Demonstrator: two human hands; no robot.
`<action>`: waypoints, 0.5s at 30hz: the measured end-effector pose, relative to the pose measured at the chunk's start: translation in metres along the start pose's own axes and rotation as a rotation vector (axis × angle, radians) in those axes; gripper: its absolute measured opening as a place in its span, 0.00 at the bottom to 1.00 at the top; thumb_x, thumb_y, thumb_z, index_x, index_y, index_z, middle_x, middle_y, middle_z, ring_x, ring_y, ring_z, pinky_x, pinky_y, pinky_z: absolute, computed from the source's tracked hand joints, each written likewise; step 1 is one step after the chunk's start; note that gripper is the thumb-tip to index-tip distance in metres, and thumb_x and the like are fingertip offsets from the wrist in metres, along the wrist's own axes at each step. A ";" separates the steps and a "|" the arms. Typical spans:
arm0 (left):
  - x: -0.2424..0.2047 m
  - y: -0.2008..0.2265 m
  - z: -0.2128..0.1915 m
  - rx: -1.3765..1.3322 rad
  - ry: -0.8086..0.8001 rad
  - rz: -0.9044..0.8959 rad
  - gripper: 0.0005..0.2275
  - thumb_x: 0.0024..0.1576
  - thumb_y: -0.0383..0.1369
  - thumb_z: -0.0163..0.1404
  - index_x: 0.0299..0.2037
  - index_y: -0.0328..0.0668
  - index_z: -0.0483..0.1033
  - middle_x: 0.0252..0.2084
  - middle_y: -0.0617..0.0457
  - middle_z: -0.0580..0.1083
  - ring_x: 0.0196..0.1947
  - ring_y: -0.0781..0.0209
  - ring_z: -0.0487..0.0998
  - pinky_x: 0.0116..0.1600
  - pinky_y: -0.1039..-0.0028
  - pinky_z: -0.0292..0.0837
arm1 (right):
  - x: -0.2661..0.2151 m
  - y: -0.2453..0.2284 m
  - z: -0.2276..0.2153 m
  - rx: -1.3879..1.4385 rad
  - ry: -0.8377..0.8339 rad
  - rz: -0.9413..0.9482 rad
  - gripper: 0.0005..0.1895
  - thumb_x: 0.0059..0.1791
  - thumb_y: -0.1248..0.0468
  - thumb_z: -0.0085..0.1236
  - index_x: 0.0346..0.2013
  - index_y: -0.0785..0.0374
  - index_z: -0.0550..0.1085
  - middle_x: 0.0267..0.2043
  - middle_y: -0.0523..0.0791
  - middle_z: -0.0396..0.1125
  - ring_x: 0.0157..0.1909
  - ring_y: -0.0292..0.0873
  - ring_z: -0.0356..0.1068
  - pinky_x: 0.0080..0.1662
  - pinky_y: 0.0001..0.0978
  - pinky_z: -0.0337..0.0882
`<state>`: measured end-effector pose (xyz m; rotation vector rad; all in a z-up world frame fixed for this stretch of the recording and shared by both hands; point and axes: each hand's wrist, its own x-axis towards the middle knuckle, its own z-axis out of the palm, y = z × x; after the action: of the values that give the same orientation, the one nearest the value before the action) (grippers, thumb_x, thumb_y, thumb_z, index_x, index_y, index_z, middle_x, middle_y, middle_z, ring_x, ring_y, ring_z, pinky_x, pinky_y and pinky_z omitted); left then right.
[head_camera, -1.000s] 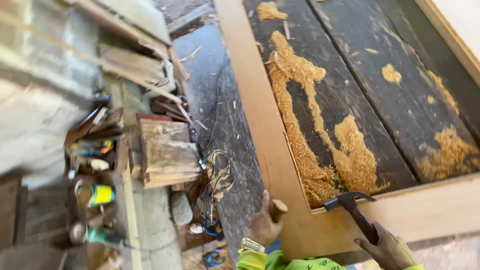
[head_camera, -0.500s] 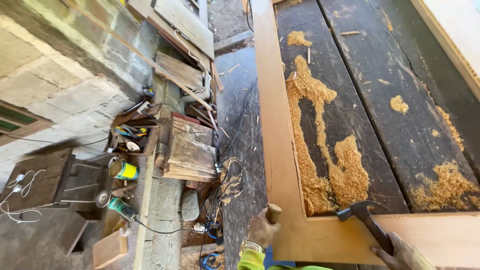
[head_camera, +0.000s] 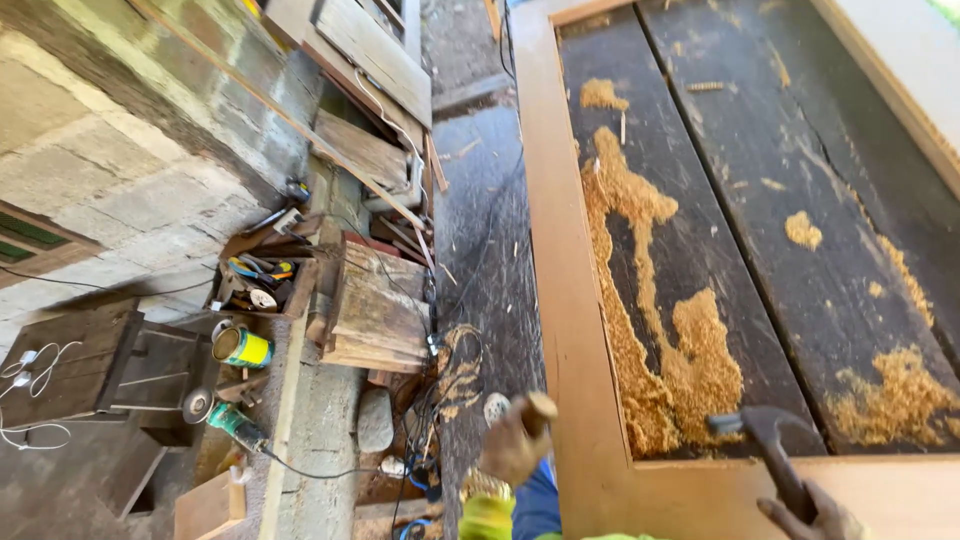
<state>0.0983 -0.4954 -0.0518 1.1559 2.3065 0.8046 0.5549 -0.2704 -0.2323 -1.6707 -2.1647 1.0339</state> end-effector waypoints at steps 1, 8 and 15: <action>0.011 0.010 -0.013 -0.002 -0.013 -0.007 0.30 0.52 0.40 0.62 0.61 0.38 0.64 0.46 0.37 0.78 0.43 0.42 0.83 0.49 0.59 0.83 | -0.010 -0.043 -0.013 -0.005 -0.007 0.012 0.26 0.34 0.47 0.78 0.34 0.61 0.78 0.19 0.46 0.70 0.23 0.45 0.73 0.31 0.36 0.71; 0.102 0.110 -0.079 -0.150 0.166 0.477 0.18 0.55 0.31 0.61 0.47 0.42 0.63 0.41 0.39 0.79 0.39 0.40 0.84 0.41 0.59 0.84 | -0.061 -0.216 -0.102 0.688 0.033 0.204 0.30 0.47 0.65 0.61 0.63 0.69 0.69 0.21 0.50 0.65 0.19 0.45 0.65 0.23 0.40 0.66; 0.154 0.207 -0.033 -0.057 0.417 0.648 0.16 0.59 0.38 0.62 0.42 0.40 0.64 0.32 0.46 0.76 0.26 0.55 0.81 0.29 0.72 0.81 | -0.051 -0.158 -0.100 0.876 0.187 0.041 0.29 0.56 0.64 0.59 0.70 0.71 0.64 0.22 0.47 0.64 0.19 0.38 0.64 0.20 0.34 0.66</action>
<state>0.1107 -0.2793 0.0915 1.8955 2.1913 1.4456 0.5077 -0.2944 -0.0455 -1.2968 -1.2485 1.4668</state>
